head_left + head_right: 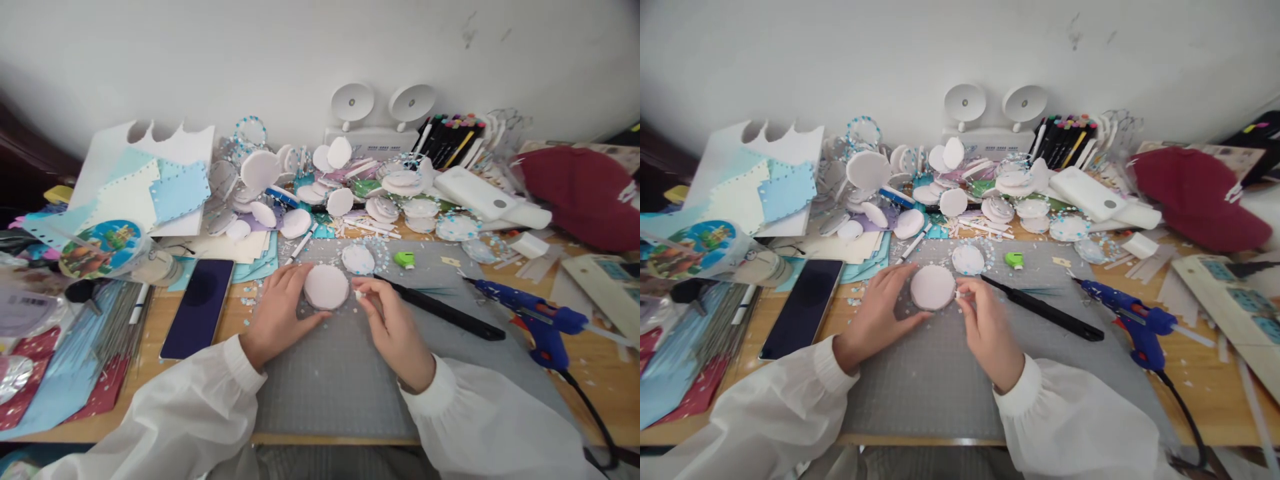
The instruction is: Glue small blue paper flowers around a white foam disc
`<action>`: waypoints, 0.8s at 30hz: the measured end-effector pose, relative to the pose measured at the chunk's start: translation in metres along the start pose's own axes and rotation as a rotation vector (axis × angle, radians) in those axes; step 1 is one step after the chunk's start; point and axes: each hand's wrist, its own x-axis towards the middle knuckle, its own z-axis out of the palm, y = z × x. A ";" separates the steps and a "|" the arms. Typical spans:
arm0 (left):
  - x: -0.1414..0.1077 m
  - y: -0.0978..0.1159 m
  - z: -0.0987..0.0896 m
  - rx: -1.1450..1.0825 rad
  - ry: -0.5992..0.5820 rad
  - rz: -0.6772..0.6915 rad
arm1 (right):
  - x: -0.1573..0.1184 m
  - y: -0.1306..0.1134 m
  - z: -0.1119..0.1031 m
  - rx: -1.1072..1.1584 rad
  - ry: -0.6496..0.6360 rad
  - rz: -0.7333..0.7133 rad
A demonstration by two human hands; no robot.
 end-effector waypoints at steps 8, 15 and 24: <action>0.001 0.011 -0.007 -0.394 0.097 -0.007 | -0.004 -0.005 0.004 0.404 -0.160 0.145; -0.002 0.025 -0.009 -1.222 -0.046 -0.380 | -0.005 -0.019 -0.004 0.334 -0.110 0.010; -0.010 0.039 0.001 -1.603 -0.215 -0.921 | -0.003 -0.033 -0.002 0.156 -0.144 -0.176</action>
